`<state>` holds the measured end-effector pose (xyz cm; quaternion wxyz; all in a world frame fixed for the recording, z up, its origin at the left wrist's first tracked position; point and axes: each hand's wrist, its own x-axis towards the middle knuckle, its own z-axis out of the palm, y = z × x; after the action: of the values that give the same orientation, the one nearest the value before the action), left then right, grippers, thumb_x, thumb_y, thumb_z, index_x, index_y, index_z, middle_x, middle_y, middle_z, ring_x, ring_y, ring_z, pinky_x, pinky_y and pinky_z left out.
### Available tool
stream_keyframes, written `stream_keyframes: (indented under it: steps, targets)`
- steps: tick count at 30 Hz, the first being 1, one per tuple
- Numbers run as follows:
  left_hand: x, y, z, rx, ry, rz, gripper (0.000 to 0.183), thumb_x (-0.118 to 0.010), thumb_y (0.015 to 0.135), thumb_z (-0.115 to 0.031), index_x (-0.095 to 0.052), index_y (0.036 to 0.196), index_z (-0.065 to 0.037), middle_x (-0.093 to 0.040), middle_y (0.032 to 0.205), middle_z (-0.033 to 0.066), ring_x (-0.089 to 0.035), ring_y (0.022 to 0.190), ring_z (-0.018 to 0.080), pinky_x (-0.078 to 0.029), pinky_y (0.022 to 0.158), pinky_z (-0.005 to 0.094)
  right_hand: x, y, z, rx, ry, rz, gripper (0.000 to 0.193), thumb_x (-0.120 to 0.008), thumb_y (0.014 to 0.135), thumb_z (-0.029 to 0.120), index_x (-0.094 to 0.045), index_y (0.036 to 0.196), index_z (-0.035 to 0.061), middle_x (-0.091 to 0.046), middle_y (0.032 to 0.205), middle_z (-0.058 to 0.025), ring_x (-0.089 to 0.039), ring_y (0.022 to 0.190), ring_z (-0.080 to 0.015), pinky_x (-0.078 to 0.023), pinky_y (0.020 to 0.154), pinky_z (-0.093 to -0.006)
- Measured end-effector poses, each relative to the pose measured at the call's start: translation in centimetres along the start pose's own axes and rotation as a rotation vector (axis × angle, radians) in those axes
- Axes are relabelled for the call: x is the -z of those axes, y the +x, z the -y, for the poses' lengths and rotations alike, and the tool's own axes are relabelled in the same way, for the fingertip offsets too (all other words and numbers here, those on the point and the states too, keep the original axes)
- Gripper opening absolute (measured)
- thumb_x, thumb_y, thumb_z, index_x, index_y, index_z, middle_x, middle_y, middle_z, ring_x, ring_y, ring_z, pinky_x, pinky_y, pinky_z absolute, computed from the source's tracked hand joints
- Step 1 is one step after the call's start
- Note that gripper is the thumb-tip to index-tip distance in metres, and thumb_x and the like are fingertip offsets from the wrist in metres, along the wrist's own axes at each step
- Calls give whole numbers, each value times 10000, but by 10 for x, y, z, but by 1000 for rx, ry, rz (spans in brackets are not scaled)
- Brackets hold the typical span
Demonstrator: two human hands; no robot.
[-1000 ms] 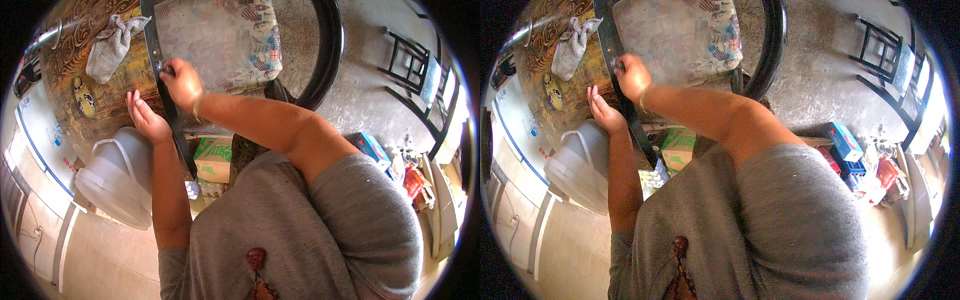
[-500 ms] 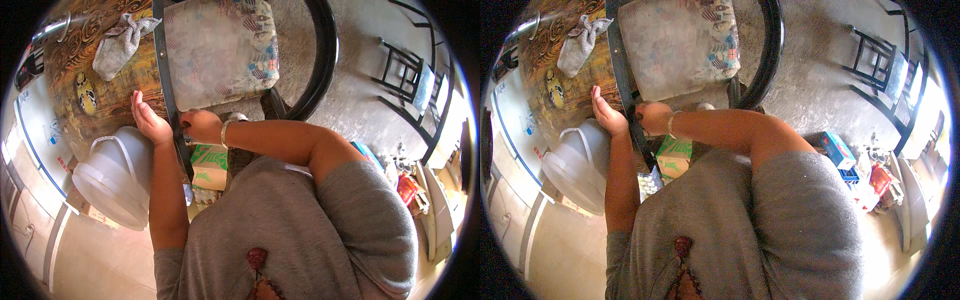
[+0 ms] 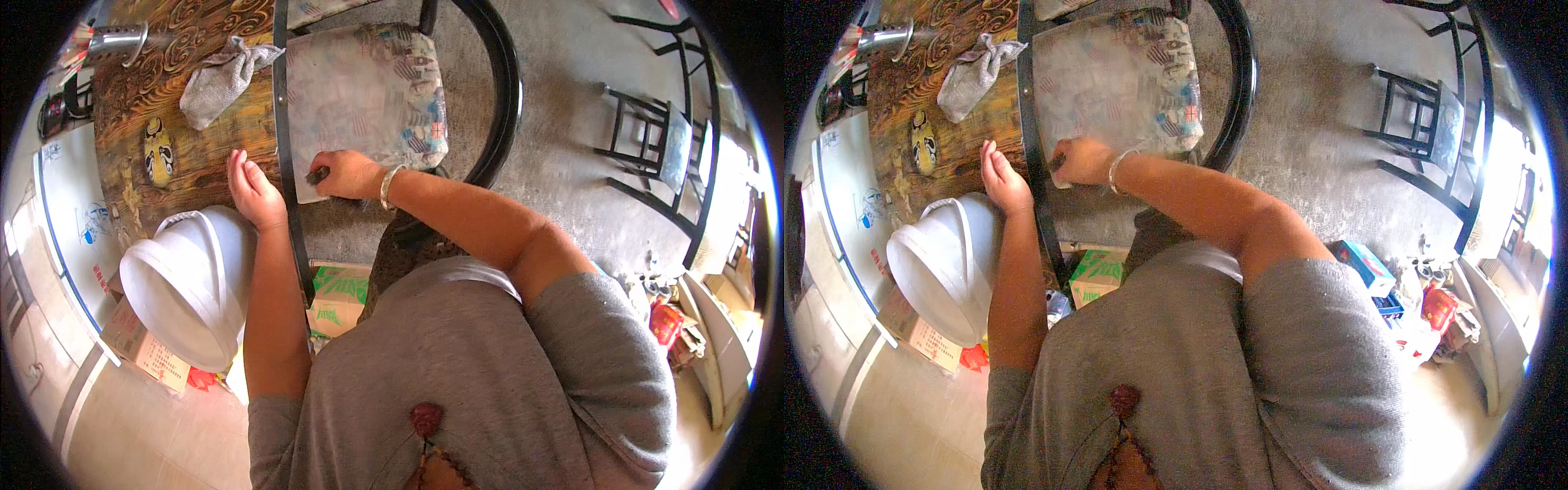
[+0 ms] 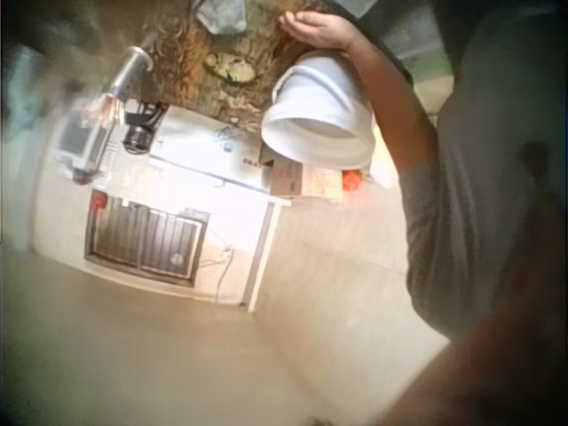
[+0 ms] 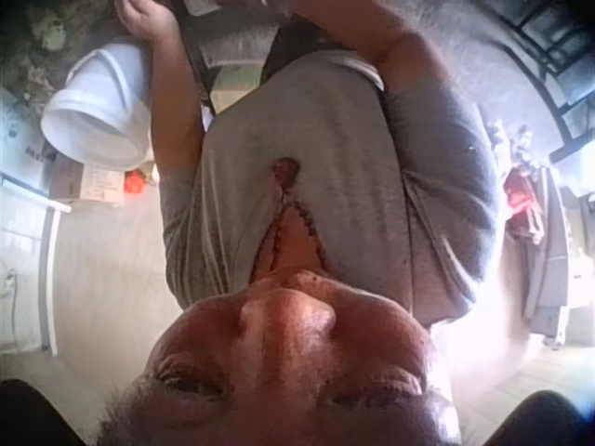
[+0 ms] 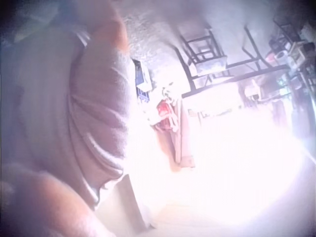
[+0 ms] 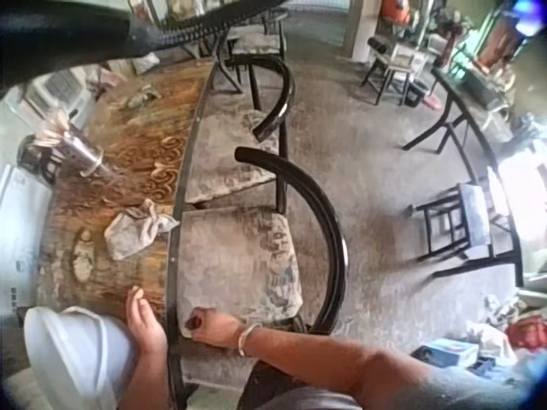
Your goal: The person wipes the black edge and top surface of a wooden table using a grey cloth and a small abrasive pad, moving a chair aside to reach the edge near a white bucket.
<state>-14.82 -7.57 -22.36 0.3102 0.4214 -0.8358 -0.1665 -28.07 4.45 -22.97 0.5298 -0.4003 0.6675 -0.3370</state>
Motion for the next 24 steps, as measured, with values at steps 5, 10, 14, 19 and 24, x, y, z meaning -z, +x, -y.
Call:
stream_keyframes:
  steps: [5, 10, 14, 19, 24]
  targets:
    - [2, -2, -10, -89, 25, 36, 272, -510, 846, -160, -534, 1055, 12, -496, 1182, 190, -438, 1127, 350, -341, 950, 401, 10, -32, 18, -28, -109, -130, 374, -643, 646, 238, -579, 987, 97, -618, 921, -158, -581, 917, -299, -449, 816, -344]
    - [17, -66, -55, 422, -687, 305, 252, -543, 848, -159, -539, 1057, -18, -576, 1000, 110, -539, 932, 222, -433, 810, 344, 104, -48, -24, -299, 310, -561, 329, -648, 723, 207, -601, 1015, 63, -637, 928, -84, -593, 833, -184, -474, 754, -298]
    - [16, -127, -67, 1182, -774, 812, 751, -616, 746, -495, -343, 1287, -51, -325, 1328, 169, -419, 1123, 278, -457, 795, 399, 187, -66, -27, -75, 689, -861, 363, -600, 758, 229, -559, 1022, -16, -592, 805, -83, -571, 691, -179, -457, 638, -306]
    - [-4, -170, -84, 1682, -1256, 767, 738, -642, 723, -493, -318, 1272, -122, -126, 1392, 176, -235, 1230, 369, -407, 837, 577, 203, -49, 8, -203, -209, -1122, 471, -535, 757, 368, -570, 1072, 20, -576, 1091, -140, -526, 1026, -316, -396, 868, -362]
    - [-22, -174, -115, 1878, -1449, 405, 301, -542, 829, -413, -559, 871, -115, -577, 926, 120, -509, 952, 341, -418, 815, 529, 271, -33, -46, -297, 649, -885, 182, -592, 728, 256, -565, 765, 79, -572, 773, -49, -545, 737, -205, -408, 679, -386]
